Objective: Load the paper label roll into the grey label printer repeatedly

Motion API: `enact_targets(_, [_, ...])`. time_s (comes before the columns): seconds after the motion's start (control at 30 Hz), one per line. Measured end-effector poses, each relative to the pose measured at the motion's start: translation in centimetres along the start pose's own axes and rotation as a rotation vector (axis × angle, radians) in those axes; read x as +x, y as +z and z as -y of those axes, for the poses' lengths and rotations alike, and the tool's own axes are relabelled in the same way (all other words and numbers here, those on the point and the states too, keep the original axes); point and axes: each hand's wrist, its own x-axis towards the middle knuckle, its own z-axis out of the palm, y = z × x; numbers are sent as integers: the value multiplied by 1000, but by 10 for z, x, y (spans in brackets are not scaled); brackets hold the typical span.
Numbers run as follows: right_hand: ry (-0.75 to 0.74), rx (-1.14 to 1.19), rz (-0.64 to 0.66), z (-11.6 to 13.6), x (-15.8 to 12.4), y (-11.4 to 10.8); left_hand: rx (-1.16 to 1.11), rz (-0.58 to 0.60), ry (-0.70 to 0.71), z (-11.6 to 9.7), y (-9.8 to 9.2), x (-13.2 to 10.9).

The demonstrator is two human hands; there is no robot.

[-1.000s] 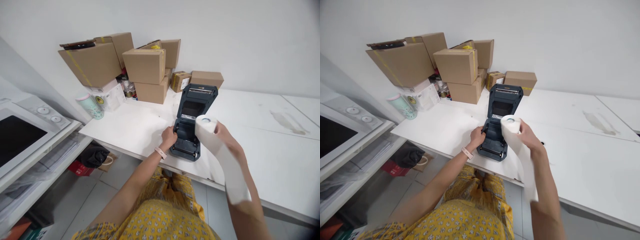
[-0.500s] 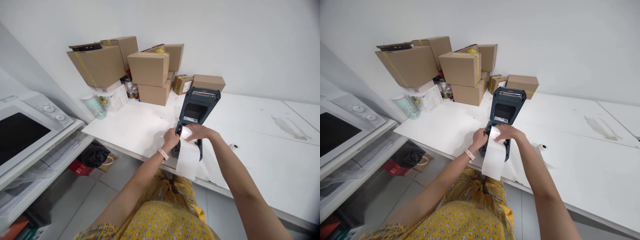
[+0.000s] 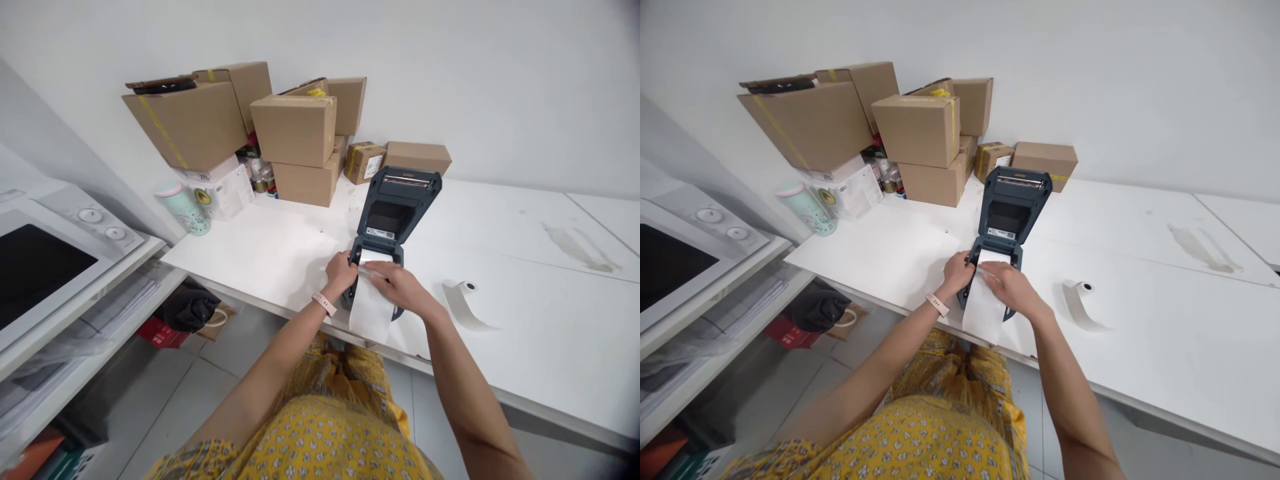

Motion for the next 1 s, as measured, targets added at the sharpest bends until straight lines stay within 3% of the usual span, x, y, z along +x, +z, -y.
enact_targets(0.17, [-37,-83,-61,21,-39,29,-61,7,-64,0,1,0])
enact_targets(0.37, [-14,-267,-171,31,-51,53,-84,3,-81,-1,1,-2])
enact_targets(0.6, [14,-370,-264,52,-58,63,-83,-1,-77,0,2,-1])
enact_targets(1.0, [72,-357,-318,60,-57,73,-114,-4,-46,0,0,-3])
